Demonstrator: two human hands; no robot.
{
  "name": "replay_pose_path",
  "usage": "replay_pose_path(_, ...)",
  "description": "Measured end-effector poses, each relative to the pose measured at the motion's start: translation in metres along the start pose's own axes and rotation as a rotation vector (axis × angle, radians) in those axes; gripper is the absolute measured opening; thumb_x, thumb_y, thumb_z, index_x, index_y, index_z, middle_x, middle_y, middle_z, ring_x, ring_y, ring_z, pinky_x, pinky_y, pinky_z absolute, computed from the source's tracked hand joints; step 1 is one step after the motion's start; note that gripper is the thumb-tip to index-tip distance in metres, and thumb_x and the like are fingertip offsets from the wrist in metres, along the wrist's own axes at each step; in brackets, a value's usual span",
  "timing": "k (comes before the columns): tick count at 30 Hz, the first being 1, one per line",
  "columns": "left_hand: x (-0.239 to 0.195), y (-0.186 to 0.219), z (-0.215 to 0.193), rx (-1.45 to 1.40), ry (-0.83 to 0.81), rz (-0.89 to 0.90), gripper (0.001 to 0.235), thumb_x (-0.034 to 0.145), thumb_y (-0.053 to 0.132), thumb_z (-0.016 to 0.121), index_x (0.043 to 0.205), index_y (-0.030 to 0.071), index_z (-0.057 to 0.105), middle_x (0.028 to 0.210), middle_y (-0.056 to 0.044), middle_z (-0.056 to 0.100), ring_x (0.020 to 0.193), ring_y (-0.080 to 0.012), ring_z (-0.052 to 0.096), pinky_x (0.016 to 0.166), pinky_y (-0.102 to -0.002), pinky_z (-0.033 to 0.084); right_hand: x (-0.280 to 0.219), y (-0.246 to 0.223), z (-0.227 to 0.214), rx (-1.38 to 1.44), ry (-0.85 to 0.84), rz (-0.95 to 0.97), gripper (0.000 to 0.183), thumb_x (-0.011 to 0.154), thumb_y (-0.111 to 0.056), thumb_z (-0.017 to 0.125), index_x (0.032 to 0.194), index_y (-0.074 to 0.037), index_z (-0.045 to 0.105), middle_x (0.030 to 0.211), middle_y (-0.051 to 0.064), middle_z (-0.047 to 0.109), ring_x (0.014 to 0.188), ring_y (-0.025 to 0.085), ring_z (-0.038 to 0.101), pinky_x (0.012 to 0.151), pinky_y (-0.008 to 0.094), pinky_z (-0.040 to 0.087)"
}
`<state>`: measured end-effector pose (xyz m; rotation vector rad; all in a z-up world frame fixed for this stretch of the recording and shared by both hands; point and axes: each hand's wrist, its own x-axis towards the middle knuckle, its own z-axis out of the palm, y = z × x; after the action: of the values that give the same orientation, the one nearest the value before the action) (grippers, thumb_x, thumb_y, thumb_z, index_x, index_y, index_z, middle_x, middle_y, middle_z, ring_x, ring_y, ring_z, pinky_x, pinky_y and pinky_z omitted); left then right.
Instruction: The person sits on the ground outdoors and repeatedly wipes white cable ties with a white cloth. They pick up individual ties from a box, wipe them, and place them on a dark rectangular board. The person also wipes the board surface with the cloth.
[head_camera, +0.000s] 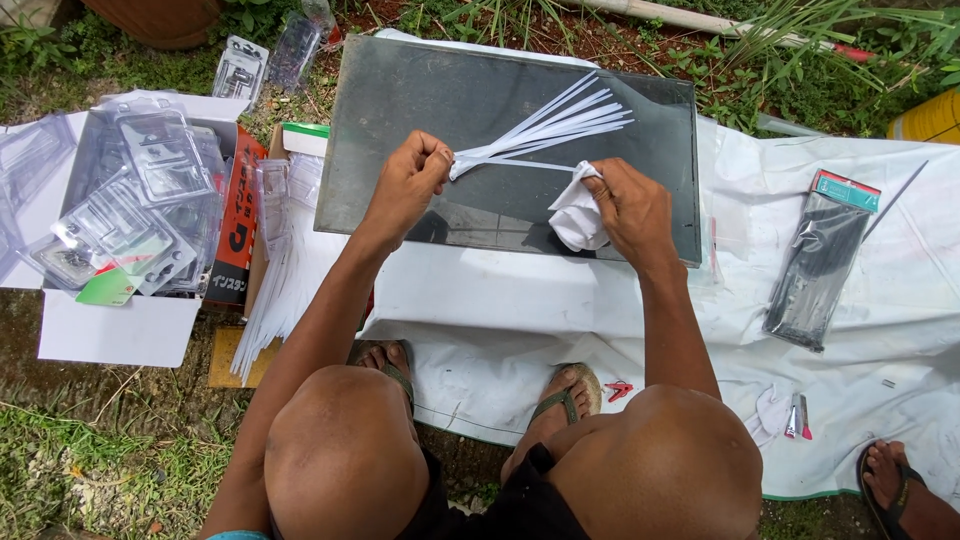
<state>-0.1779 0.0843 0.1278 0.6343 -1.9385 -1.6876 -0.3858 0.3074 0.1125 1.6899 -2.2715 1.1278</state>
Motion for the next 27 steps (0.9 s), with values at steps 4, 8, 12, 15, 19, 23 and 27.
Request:
replay_pose_path(4, 0.009, -0.014, -0.012, -0.002, 0.099, 0.027, 0.011, 0.099, 0.018, 0.052, 0.094, 0.01, 0.058, 0.072, 0.0, 0.051, 0.068, -0.0096, 0.051, 0.06, -0.023, 0.037, -0.01, 0.021, -0.02, 0.01, 0.064, 0.079, 0.017, 0.113, -0.018, 0.058, 0.105, -0.007, 0.068, 0.08, 0.014, 0.066, 0.071, 0.034, 0.067, 0.065, 0.043, 0.052)
replay_pose_path(8, 0.011, -0.013, -0.016, -0.007, 0.199, 0.091, 0.008, 0.099, 0.016, 0.052, 0.093, 0.01, 0.055, 0.072, 0.0, 0.05, 0.068, -0.0088, 0.05, 0.061, -0.024, 0.035, -0.026, 0.057, -0.029, -0.089, 0.155, 0.15, 0.021, 0.117, -0.017, 0.058, 0.105, -0.003, 0.068, 0.078, 0.016, 0.065, 0.069, 0.035, 0.065, 0.064, 0.045, 0.052)
replay_pose_path(12, 0.007, -0.014, -0.011, 0.024, 0.116, 0.171, 0.007, 0.1, 0.012, 0.055, 0.097, 0.007, 0.059, 0.078, -0.005, 0.058, 0.074, -0.0108, 0.054, 0.064, -0.024, 0.04, -0.035, 0.086, -0.033, -0.001, 0.338, 0.182, 0.025, 0.121, -0.016, 0.054, 0.109, 0.003, 0.064, 0.08, 0.023, 0.062, 0.07, 0.036, 0.063, 0.065, 0.045, 0.049)
replay_pose_path(15, 0.004, -0.017, 0.006, 0.115, 0.013, 0.203, 0.006, 0.098, 0.01, 0.062, 0.1, 0.004, 0.064, 0.076, -0.009, 0.062, 0.071, -0.0126, 0.055, 0.062, -0.025, 0.045, -0.025, 0.079, -0.033, 0.021, 0.502, 0.12, 0.025, 0.119, -0.018, 0.052, 0.112, 0.004, 0.063, 0.083, 0.023, 0.06, 0.074, 0.037, 0.062, 0.07, 0.047, 0.05)
replay_pose_path(19, 0.005, -0.034, 0.026, 0.142, -0.094, 0.234, 0.004, 0.096, 0.009, 0.066, 0.099, 0.006, 0.067, 0.077, -0.009, 0.066, 0.07, -0.0132, 0.06, 0.058, -0.026, 0.047, 0.005, 0.005, -0.022, 0.092, 0.512, 0.078, 0.028, 0.119, -0.023, 0.049, 0.113, 0.001, 0.062, 0.084, 0.02, 0.057, 0.079, 0.03, 0.059, 0.075, 0.045, 0.048)
replay_pose_path(23, -0.001, -0.021, 0.041, 0.147, -0.208, 0.351, 0.004, 0.094, 0.003, 0.067, 0.098, 0.004, 0.067, 0.085, -0.013, 0.07, 0.075, -0.0182, 0.064, 0.063, -0.03, 0.05, 0.009, -0.029, 0.029, 0.273, 0.153, 0.058, 0.026, 0.112, -0.023, 0.051, 0.111, -0.001, 0.066, 0.086, 0.016, 0.062, 0.091, 0.033, 0.063, 0.082, 0.043, 0.046)
replay_pose_path(27, -0.001, -0.017, 0.038, 0.196, -0.274, 0.438, 0.008, 0.094, -0.001, 0.066, 0.1, 0.003, 0.065, 0.09, -0.014, 0.068, 0.079, -0.0221, 0.062, 0.068, -0.035, 0.052, 0.004, -0.03, 0.052, 0.455, -0.149, 0.176, 0.027, 0.11, -0.028, 0.051, 0.097, -0.008, 0.063, 0.067, 0.013, 0.058, 0.068, 0.023, 0.057, 0.066, 0.038, 0.046)
